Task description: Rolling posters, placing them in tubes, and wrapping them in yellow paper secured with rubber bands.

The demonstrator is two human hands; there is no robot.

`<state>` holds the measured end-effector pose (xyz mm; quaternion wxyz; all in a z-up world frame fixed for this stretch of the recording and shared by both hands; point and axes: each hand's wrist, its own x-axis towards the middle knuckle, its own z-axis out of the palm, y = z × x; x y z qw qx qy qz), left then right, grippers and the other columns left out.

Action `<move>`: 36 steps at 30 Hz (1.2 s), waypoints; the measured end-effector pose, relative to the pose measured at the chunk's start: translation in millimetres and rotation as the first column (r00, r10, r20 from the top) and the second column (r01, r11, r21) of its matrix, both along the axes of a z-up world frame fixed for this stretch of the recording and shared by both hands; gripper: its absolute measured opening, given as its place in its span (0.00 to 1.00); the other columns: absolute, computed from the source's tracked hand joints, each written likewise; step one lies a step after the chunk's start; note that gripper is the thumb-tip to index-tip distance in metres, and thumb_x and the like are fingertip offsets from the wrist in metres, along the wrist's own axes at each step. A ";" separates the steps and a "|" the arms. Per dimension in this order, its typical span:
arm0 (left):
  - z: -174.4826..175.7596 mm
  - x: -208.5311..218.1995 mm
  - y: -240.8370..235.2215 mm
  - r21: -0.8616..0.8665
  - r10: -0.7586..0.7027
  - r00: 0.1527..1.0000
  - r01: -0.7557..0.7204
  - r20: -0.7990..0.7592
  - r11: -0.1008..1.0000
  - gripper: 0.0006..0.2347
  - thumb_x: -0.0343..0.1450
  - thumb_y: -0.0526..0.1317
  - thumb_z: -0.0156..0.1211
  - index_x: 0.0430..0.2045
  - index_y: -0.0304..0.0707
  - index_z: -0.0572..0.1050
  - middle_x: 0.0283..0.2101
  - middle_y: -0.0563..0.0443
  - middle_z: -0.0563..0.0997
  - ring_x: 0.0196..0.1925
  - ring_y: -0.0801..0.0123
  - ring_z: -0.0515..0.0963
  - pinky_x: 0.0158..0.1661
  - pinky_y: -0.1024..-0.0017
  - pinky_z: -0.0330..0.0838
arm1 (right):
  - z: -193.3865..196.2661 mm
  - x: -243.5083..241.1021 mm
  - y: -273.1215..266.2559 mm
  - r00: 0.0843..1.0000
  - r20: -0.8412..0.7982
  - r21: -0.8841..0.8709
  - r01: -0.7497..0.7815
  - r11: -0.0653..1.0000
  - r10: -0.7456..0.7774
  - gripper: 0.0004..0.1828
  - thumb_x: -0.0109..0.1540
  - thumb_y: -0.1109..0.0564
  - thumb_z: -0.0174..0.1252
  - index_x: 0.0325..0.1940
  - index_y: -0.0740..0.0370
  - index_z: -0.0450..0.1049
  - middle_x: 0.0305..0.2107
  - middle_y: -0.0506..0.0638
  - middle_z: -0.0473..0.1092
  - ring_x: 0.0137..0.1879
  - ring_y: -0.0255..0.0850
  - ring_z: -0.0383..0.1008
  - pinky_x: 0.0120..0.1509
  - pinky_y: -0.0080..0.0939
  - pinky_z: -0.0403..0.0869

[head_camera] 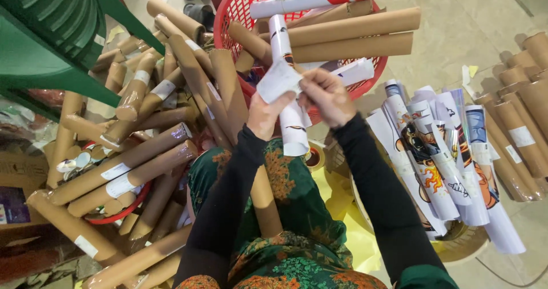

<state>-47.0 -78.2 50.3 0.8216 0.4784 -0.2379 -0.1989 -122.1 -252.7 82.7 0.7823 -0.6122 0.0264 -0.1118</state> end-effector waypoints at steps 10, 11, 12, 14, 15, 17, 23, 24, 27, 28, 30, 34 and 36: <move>27.4 -13.2 70.4 -0.031 0.166 0.983 -0.169 -0.084 0.985 0.11 0.77 0.32 0.59 0.53 0.28 0.75 0.47 0.51 0.83 0.46 0.73 0.82 0.48 0.72 0.78 | 40.3 -33.4 49.7 0.987 -0.115 0.158 -0.094 0.983 0.113 0.13 0.69 0.57 0.51 0.51 0.68 0.75 0.33 0.50 0.79 0.29 0.30 0.74 0.31 0.28 0.71; 33.9 -14.4 73.6 0.003 0.153 0.987 -0.153 -0.056 0.988 0.11 0.76 0.32 0.59 0.53 0.29 0.75 0.47 0.51 0.83 0.46 0.73 0.83 0.48 0.72 0.79 | 37.8 -33.9 50.5 0.985 -0.115 0.111 -0.119 0.987 0.132 0.09 0.68 0.60 0.54 0.49 0.68 0.74 0.33 0.50 0.78 0.30 0.30 0.74 0.32 0.28 0.71; 40.0 -15.6 76.2 0.035 0.139 0.990 -0.138 -0.029 0.990 0.11 0.76 0.32 0.59 0.52 0.30 0.75 0.47 0.52 0.83 0.46 0.74 0.83 0.47 0.73 0.80 | 35.3 -34.3 50.7 0.981 -0.118 0.063 -0.145 0.987 0.151 0.06 0.67 0.63 0.56 0.47 0.67 0.74 0.33 0.50 0.78 0.30 0.30 0.74 0.32 0.28 0.71; 36.6 -15.5 79.8 0.060 0.133 0.991 -0.132 -0.014 0.989 0.11 0.76 0.32 0.59 0.52 0.29 0.75 0.47 0.52 0.83 0.46 0.74 0.83 0.48 0.73 0.79 | 35.5 -35.4 53.7 0.980 -0.116 0.008 -0.159 0.987 0.159 0.05 0.66 0.63 0.57 0.45 0.67 0.74 0.32 0.49 0.78 0.30 0.29 0.73 0.32 0.28 0.70; 35.0 -15.5 81.3 0.084 0.128 0.992 -0.127 0.001 0.988 0.11 0.76 0.32 0.60 0.52 0.29 0.76 0.47 0.51 0.83 0.47 0.74 0.83 0.49 0.73 0.79 | 35.7 -36.1 55.0 0.979 -0.115 -0.047 -0.173 0.984 0.167 0.03 0.66 0.64 0.59 0.43 0.67 0.75 0.31 0.49 0.77 0.30 0.29 0.73 0.32 0.27 0.69; 36.4 -17.0 83.2 0.092 0.118 0.993 -0.119 0.017 0.989 0.11 0.76 0.32 0.60 0.51 0.29 0.76 0.47 0.51 0.83 0.47 0.74 0.83 0.49 0.73 0.79 | 35.7 -36.5 55.6 0.980 -0.114 -0.080 -0.175 0.981 0.165 0.03 0.66 0.63 0.58 0.43 0.66 0.74 0.30 0.48 0.77 0.30 0.28 0.73 0.32 0.26 0.69; 36.8 -17.8 87.7 0.105 0.113 0.992 -0.119 0.061 0.987 0.11 0.76 0.32 0.60 0.51 0.29 0.76 0.46 0.51 0.84 0.47 0.74 0.83 0.48 0.73 0.80 | 43.3 -40.5 60.9 0.976 -0.147 -0.155 -0.181 0.971 0.158 0.03 0.66 0.62 0.57 0.40 0.65 0.73 0.29 0.45 0.75 0.29 0.27 0.72 0.31 0.26 0.68; 37.6 -18.2 88.9 0.107 0.111 0.991 -0.119 0.071 0.987 0.11 0.76 0.32 0.60 0.51 0.30 0.76 0.46 0.51 0.84 0.47 0.74 0.83 0.48 0.73 0.80 | 45.0 -41.1 62.0 0.974 -0.158 -0.150 -0.189 0.970 0.165 0.02 0.66 0.62 0.57 0.40 0.64 0.73 0.28 0.45 0.74 0.29 0.27 0.71 0.31 0.26 0.68; 38.2 -19.0 90.7 0.113 0.099 0.993 -0.105 0.059 0.988 0.10 0.76 0.33 0.60 0.51 0.30 0.76 0.46 0.50 0.84 0.47 0.73 0.84 0.48 0.73 0.80 | 49.1 -43.1 65.6 0.975 -0.148 -0.151 -0.188 0.970 0.166 0.02 0.66 0.62 0.57 0.40 0.64 0.73 0.28 0.45 0.75 0.29 0.26 0.71 0.33 0.26 0.68; 38.2 -19.2 91.4 0.114 0.099 0.993 -0.105 0.058 0.988 0.10 0.76 0.33 0.60 0.51 0.30 0.76 0.46 0.50 0.84 0.47 0.73 0.84 0.48 0.73 0.80 | 49.2 -43.7 65.9 0.975 -0.149 -0.150 -0.188 0.971 0.166 0.02 0.66 0.62 0.57 0.40 0.64 0.73 0.28 0.45 0.75 0.29 0.26 0.71 0.33 0.26 0.68; 38.4 -19.3 92.3 0.106 0.094 0.995 -0.098 0.039 0.989 0.10 0.76 0.32 0.59 0.52 0.30 0.76 0.47 0.50 0.84 0.47 0.72 0.84 0.48 0.73 0.80 | 49.7 -44.3 66.1 0.971 -0.168 -0.150 -0.195 0.969 0.170 0.03 0.66 0.62 0.55 0.41 0.64 0.74 0.28 0.44 0.75 0.29 0.26 0.70 0.33 0.26 0.68; 59.6 -25.8 88.5 0.086 0.102 0.995 -0.102 0.002 0.991 0.13 0.74 0.33 0.60 0.53 0.31 0.75 0.46 0.50 0.84 0.46 0.72 0.84 0.48 0.72 0.80 | 49.8 -47.1 68.8 0.976 -0.133 -0.128 -0.192 0.973 0.175 0.02 0.66 0.62 0.56 0.41 0.64 0.73 0.27 0.44 0.73 0.28 0.27 0.70 0.33 0.26 0.68; 77.7 -33.0 83.1 0.033 0.540 0.554 -0.717 0.633 0.697 0.32 0.62 0.32 0.72 0.59 0.17 0.61 0.52 0.37 0.73 0.54 0.55 0.74 0.53 0.63 0.70 | 51.5 -48.6 71.9 0.980 -0.151 -0.102 -0.148 0.984 0.132 0.02 0.66 0.63 0.57 0.40 0.65 0.74 0.27 0.45 0.73 0.28 0.27 0.69 0.32 0.27 0.68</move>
